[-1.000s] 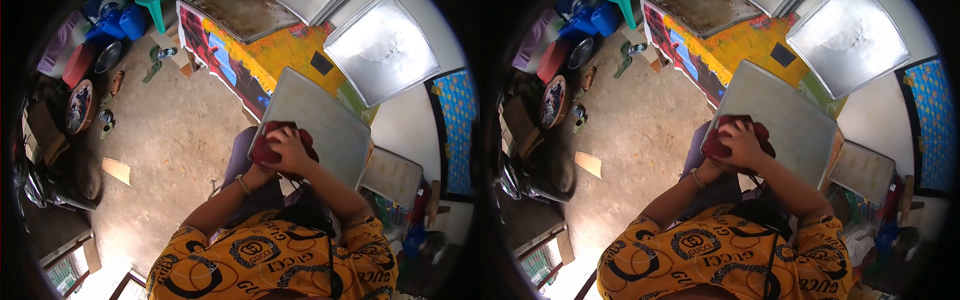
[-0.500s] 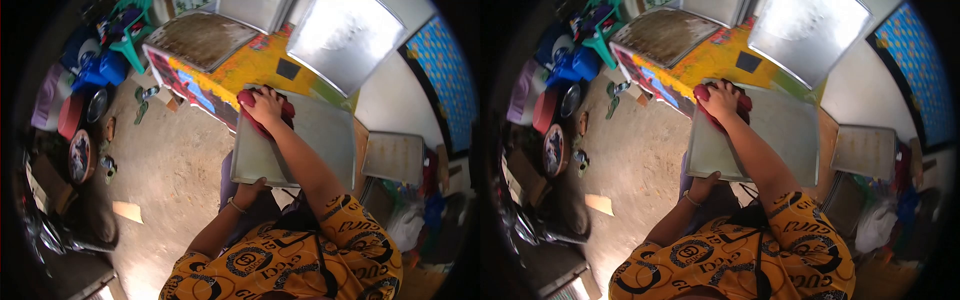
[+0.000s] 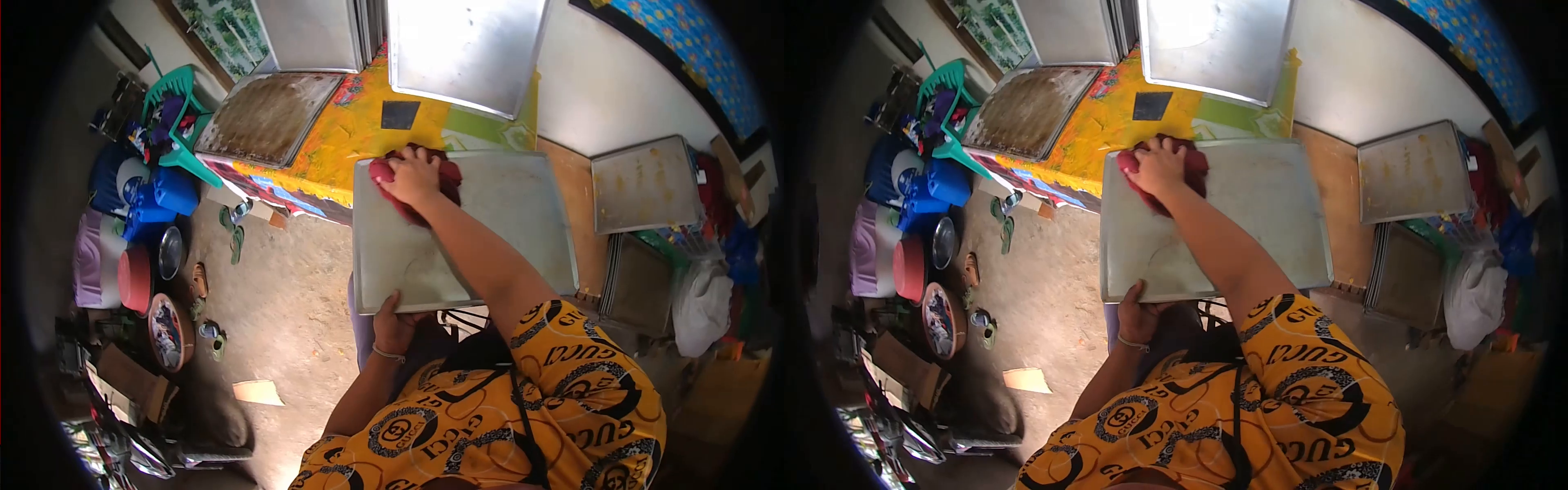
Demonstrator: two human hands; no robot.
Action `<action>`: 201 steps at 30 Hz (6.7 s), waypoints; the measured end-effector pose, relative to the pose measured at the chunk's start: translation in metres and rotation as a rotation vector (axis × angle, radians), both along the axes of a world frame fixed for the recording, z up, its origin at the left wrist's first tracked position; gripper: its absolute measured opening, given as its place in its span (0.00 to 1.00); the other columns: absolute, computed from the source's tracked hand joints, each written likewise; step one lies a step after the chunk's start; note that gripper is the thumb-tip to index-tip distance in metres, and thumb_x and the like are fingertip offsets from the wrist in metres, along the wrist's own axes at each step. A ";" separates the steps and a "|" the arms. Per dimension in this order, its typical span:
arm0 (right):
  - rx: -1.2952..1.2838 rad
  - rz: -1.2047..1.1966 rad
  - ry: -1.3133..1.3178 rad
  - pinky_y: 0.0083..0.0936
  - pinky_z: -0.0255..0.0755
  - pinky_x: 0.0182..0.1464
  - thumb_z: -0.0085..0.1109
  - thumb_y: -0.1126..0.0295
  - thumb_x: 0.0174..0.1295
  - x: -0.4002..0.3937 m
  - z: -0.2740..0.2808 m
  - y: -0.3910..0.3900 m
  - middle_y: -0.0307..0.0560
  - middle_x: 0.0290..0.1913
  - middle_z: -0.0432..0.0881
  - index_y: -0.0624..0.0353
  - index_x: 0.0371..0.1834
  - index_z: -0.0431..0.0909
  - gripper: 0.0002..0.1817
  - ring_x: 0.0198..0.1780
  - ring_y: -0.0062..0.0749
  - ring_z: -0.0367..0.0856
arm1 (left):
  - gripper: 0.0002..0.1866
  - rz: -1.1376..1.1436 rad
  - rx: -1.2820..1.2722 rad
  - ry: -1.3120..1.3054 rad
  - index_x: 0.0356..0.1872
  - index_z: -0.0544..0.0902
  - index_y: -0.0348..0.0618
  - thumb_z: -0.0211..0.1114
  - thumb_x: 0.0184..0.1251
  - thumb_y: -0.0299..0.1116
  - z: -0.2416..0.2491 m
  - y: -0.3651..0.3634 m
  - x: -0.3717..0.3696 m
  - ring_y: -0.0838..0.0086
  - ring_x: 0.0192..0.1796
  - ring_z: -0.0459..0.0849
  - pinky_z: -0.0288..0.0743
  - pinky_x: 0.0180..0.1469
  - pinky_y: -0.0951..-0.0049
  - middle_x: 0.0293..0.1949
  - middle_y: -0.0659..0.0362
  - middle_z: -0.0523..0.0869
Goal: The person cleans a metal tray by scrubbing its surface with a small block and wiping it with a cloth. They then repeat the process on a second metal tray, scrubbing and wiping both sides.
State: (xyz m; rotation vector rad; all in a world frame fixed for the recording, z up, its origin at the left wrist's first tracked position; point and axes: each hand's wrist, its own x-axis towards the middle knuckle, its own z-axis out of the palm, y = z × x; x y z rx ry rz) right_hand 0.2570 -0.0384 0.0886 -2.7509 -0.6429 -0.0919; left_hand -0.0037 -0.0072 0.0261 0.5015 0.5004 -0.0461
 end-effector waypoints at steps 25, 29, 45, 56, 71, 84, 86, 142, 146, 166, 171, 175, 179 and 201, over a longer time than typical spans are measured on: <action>0.336 -0.582 0.022 0.37 0.74 0.49 0.65 0.52 0.52 -0.035 -0.044 -0.473 0.59 0.43 0.83 0.61 0.47 0.80 0.26 0.46 0.50 0.83 | 0.23 0.032 0.054 -0.083 0.63 0.63 0.43 0.51 0.70 0.36 -0.002 -0.019 -0.010 0.57 0.55 0.78 0.78 0.37 0.59 0.58 0.50 0.74; 1.142 -0.601 0.446 0.28 0.74 0.44 0.66 0.59 0.53 -0.087 -0.106 -0.543 0.45 0.39 0.83 0.65 0.47 0.79 0.23 0.39 0.30 0.81 | 0.24 0.037 0.026 -0.098 0.64 0.61 0.42 0.50 0.70 0.37 0.000 -0.022 -0.013 0.54 0.57 0.76 0.79 0.41 0.55 0.60 0.49 0.73; 1.174 -0.563 0.450 0.33 0.71 0.54 0.67 0.58 0.54 -0.112 -0.019 -0.406 0.49 0.53 0.76 0.59 0.59 0.70 0.30 0.54 0.38 0.76 | 0.33 -0.074 0.148 -0.277 0.70 0.56 0.46 0.48 0.71 0.53 0.003 0.066 -0.022 0.60 0.57 0.77 0.73 0.57 0.55 0.59 0.50 0.73; 0.084 -0.100 -0.136 0.41 0.74 0.48 0.67 0.54 0.46 -0.131 0.046 -0.265 0.47 0.51 0.75 0.42 0.54 0.76 0.28 0.49 0.47 0.78 | 0.19 -0.095 0.688 -0.129 0.58 0.69 0.34 0.53 0.69 0.29 -0.020 0.014 0.013 0.70 0.50 0.80 0.74 0.53 0.70 0.50 0.53 0.79; 0.005 0.464 -0.181 0.46 0.63 0.48 0.63 0.49 0.50 -0.079 -0.006 -0.024 0.40 0.50 0.74 0.50 0.37 0.84 0.19 0.52 0.41 0.69 | 0.13 -0.126 0.985 -0.119 0.51 0.68 0.34 0.51 0.71 0.30 -0.028 0.004 0.006 0.70 0.48 0.75 0.69 0.53 0.70 0.44 0.51 0.77; -0.022 0.181 -0.164 0.51 0.62 0.52 0.61 0.46 0.50 -0.028 -0.005 0.024 0.42 0.52 0.72 0.44 0.40 0.84 0.20 0.56 0.41 0.66 | 0.12 -0.033 1.064 -0.064 0.47 0.70 0.32 0.52 0.70 0.31 -0.017 0.002 0.015 0.62 0.42 0.78 0.70 0.47 0.66 0.39 0.46 0.79; -0.008 0.175 -0.153 0.50 0.62 0.51 0.63 0.47 0.48 -0.029 -0.006 0.019 0.41 0.51 0.72 0.44 0.40 0.84 0.20 0.55 0.40 0.66 | 0.11 0.014 1.020 -0.047 0.44 0.74 0.32 0.54 0.69 0.31 -0.021 0.002 0.014 0.72 0.39 0.76 0.70 0.44 0.72 0.36 0.54 0.79; -0.102 0.468 0.017 0.43 0.68 0.49 0.64 0.48 0.48 -0.201 0.008 -0.183 0.49 0.48 0.73 0.51 0.38 0.82 0.21 0.53 0.43 0.73 | 0.06 0.251 0.505 -0.143 0.40 0.76 0.36 0.57 0.65 0.27 -0.031 -0.004 0.039 0.69 0.37 0.82 0.78 0.42 0.69 0.36 0.54 0.83; -0.122 0.671 0.072 0.43 0.69 0.47 0.63 0.47 0.49 -0.204 0.014 -0.139 0.48 0.48 0.73 0.51 0.38 0.83 0.22 0.50 0.43 0.75 | 0.09 0.225 0.471 -0.155 0.43 0.75 0.36 0.56 0.66 0.30 -0.022 -0.007 0.040 0.67 0.39 0.82 0.79 0.43 0.66 0.38 0.54 0.82; -0.014 0.571 -0.122 0.39 0.73 0.39 0.61 0.52 0.51 -0.182 -0.008 -0.081 0.48 0.43 0.74 0.54 0.41 0.78 0.20 0.44 0.40 0.78 | 0.18 0.004 -0.285 -0.311 0.56 0.73 0.44 0.49 0.71 0.40 -0.050 0.015 0.041 0.61 0.53 0.79 0.73 0.57 0.58 0.50 0.53 0.80; -0.059 0.365 -0.228 0.39 0.73 0.38 0.59 0.59 0.52 -0.143 -0.008 -0.068 0.45 0.41 0.74 0.52 0.41 0.77 0.15 0.43 0.38 0.78 | 0.22 0.035 -0.361 -0.240 0.58 0.72 0.45 0.49 0.72 0.48 -0.035 0.008 0.045 0.61 0.57 0.77 0.70 0.61 0.57 0.54 0.54 0.78; -0.094 0.173 -0.291 0.38 0.72 0.38 0.59 0.58 0.53 -0.091 -0.010 -0.054 0.44 0.41 0.75 0.51 0.39 0.78 0.14 0.42 0.37 0.77 | 0.28 0.008 -0.345 -0.243 0.61 0.70 0.45 0.47 0.71 0.55 -0.026 0.008 0.043 0.60 0.59 0.75 0.68 0.63 0.56 0.58 0.55 0.76; -0.089 0.179 -0.263 0.40 0.71 0.40 0.59 0.55 0.54 -0.078 -0.001 -0.051 0.45 0.41 0.75 0.50 0.39 0.78 0.15 0.44 0.38 0.76 | 0.34 -0.009 -0.291 -0.205 0.62 0.69 0.45 0.43 0.68 0.63 -0.026 0.010 0.041 0.60 0.59 0.75 0.69 0.62 0.56 0.58 0.55 0.76; -0.065 -0.339 -0.078 0.45 0.71 0.50 0.60 0.49 0.55 -0.080 -0.002 -0.350 0.57 0.49 0.75 0.57 0.46 0.77 0.24 0.48 0.56 0.77 | 0.29 0.067 0.051 -0.276 0.65 0.63 0.41 0.54 0.59 0.23 -0.011 0.006 0.041 0.58 0.57 0.76 0.74 0.59 0.59 0.57 0.51 0.74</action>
